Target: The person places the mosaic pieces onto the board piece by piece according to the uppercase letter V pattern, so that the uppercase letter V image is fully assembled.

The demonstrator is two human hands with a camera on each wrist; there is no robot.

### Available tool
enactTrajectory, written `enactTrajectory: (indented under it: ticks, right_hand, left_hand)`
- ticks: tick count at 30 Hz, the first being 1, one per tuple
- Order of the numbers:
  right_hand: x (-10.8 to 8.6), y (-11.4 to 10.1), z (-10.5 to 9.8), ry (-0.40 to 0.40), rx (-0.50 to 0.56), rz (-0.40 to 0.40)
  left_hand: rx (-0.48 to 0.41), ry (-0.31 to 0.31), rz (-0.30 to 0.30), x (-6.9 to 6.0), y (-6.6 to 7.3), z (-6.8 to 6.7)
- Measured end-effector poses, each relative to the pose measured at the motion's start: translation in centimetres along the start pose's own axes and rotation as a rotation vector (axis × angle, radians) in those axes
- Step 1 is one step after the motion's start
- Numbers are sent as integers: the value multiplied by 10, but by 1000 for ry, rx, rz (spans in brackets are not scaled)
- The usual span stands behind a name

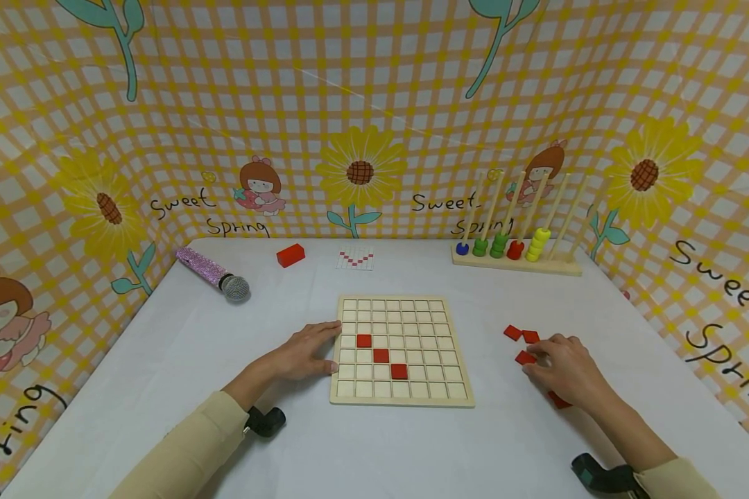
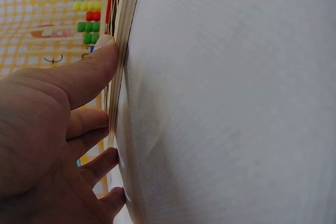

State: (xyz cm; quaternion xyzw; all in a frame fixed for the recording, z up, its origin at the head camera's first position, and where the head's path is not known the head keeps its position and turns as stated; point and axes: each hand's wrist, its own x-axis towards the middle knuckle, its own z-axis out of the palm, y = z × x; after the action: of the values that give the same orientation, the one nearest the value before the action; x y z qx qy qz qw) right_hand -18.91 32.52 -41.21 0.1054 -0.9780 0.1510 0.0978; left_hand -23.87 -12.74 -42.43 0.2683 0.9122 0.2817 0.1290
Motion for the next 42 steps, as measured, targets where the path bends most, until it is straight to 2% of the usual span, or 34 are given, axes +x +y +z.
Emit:
enactTrajectory:
  ticks: [12, 22, 31, 42]
  right_hand:
    - [-2, 7, 3, -4, -17, 38]
    - [-3, 7, 4, 18, -3, 26]
    - [2, -8, -2, -14, 30, 18]
    - [18, -35, 6, 44, 18, -41]
  left_hand:
    - [4, 2, -1, 0, -1, 1]
    - [3, -1, -1, -1, 0, 1]
    - [-6, 3, -18, -1, 0, 1]
    - [-15, 1, -13, -1, 2, 0]
